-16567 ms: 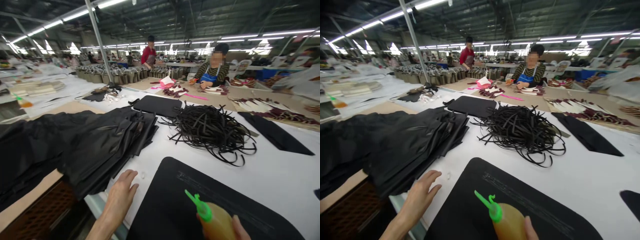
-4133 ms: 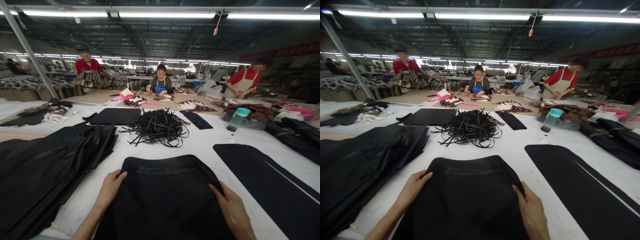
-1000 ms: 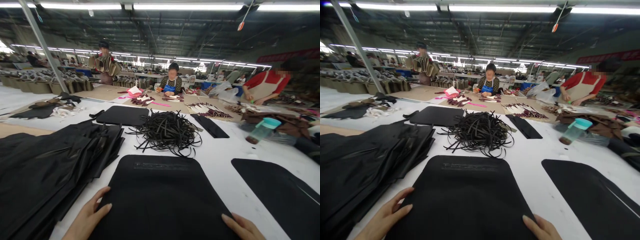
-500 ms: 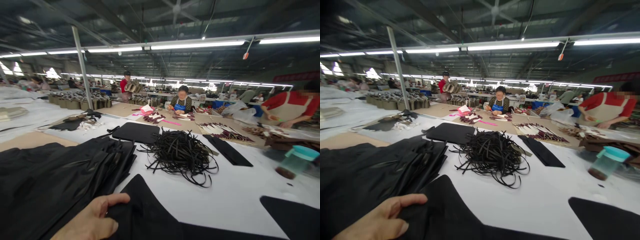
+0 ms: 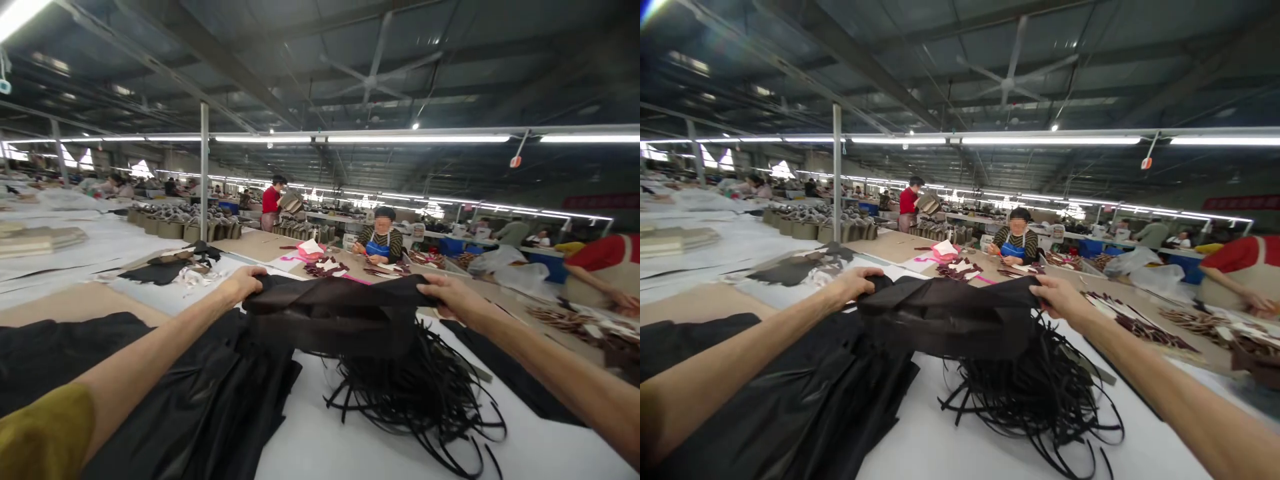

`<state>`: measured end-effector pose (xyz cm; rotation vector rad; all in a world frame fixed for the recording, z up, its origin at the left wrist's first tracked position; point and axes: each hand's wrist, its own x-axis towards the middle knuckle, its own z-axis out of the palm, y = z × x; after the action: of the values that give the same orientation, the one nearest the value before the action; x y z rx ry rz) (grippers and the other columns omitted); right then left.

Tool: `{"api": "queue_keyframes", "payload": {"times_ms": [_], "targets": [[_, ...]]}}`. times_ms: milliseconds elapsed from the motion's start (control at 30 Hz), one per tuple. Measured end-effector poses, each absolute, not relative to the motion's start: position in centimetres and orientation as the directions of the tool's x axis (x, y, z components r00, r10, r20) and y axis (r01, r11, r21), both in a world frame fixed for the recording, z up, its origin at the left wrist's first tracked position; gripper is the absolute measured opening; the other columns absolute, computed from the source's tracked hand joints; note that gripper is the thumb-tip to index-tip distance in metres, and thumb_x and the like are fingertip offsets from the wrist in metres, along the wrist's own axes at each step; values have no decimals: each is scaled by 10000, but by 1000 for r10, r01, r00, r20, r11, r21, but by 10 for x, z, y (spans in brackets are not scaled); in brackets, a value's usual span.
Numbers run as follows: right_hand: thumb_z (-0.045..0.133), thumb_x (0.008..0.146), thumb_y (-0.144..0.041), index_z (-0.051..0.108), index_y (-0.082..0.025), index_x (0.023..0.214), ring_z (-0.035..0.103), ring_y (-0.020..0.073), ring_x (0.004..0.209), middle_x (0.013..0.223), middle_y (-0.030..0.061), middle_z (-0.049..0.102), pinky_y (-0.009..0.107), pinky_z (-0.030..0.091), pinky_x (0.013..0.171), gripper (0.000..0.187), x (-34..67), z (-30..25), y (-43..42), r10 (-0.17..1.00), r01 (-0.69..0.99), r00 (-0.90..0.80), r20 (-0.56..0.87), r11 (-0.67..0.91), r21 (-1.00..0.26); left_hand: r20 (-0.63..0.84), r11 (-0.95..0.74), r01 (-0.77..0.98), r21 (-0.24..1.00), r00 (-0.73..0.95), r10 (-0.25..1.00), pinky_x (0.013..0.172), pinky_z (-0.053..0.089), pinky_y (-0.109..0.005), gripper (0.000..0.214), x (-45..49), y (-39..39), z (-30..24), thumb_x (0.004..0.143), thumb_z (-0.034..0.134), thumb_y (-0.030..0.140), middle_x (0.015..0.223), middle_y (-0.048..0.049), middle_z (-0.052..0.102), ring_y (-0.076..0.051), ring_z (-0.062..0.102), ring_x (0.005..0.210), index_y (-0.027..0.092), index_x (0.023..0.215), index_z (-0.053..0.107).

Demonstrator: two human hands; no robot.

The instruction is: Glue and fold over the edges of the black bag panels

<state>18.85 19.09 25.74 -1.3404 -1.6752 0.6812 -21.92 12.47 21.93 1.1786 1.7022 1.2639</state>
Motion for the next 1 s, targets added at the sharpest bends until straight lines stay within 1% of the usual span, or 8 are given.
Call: {"api": "queue_keyframes", "payload": {"times_ms": [100,233,400,567,633,800,867,1000], "targets": [[599,633,-336,631,-156,981,315,74,319,428,-74,396,176,180,324,393,149,247,241,967,416,-98,236,256,-872,16,98,245,965,-423,906,703,528,-344,313,-254,172,205,865,553,332,1072,-61,581,-169,594,851,161,1126,531],[566,658,-318,591,-170,1089,293,68,326,437,-79,410,173,190,337,456,111,236,303,962,347,-91,258,273,-897,37,71,192,979,-505,862,772,519,-393,341,-290,229,191,862,554,338,1142,-79,560,-197,583,937,167,1154,519],[561,675,-306,574,-200,1144,507,113,516,718,1,613,206,396,448,481,85,225,366,942,289,6,334,318,-903,129,-43,174,984,-520,844,781,516,-398,342,-314,290,184,858,560,337,1153,-79,558,-201,581,949,167,1153,523],[555,725,-379,484,-277,1267,601,159,677,960,26,642,239,475,535,556,85,185,385,936,205,-37,349,349,-915,226,-154,182,971,-500,836,763,521,-383,350,-336,311,157,856,565,324,1156,-78,557,-196,584,935,172,1167,516],[548,749,-392,436,-292,1308,619,169,687,956,33,648,242,482,533,579,85,153,383,953,197,-53,297,301,-933,196,-122,177,977,-501,843,754,524,-378,352,-344,310,134,860,559,326,1142,-76,562,-190,588,918,173,1174,510],[525,819,-299,460,-248,1283,531,129,442,623,-26,585,210,387,376,471,67,73,384,996,294,-69,64,81,-952,43,66,189,980,-523,851,735,528,-366,321,-350,313,71,861,557,330,1101,-70,576,-182,594,889,161,1134,529],[538,846,-254,512,-205,1209,520,107,451,647,-31,581,206,404,395,368,55,56,389,997,343,-79,-8,20,-939,2,125,205,971,-528,849,739,526,-366,311,-349,318,56,858,562,326,1098,-67,578,-184,593,893,158,1120,538],[538,900,-312,549,-148,1088,578,103,627,872,17,607,250,504,546,250,36,55,403,988,369,-121,-93,-43,-928,-67,205,190,960,-554,830,751,525,-376,317,-351,332,48,862,556,333,1104,-70,576,-187,592,904,159,1126,533]]}}
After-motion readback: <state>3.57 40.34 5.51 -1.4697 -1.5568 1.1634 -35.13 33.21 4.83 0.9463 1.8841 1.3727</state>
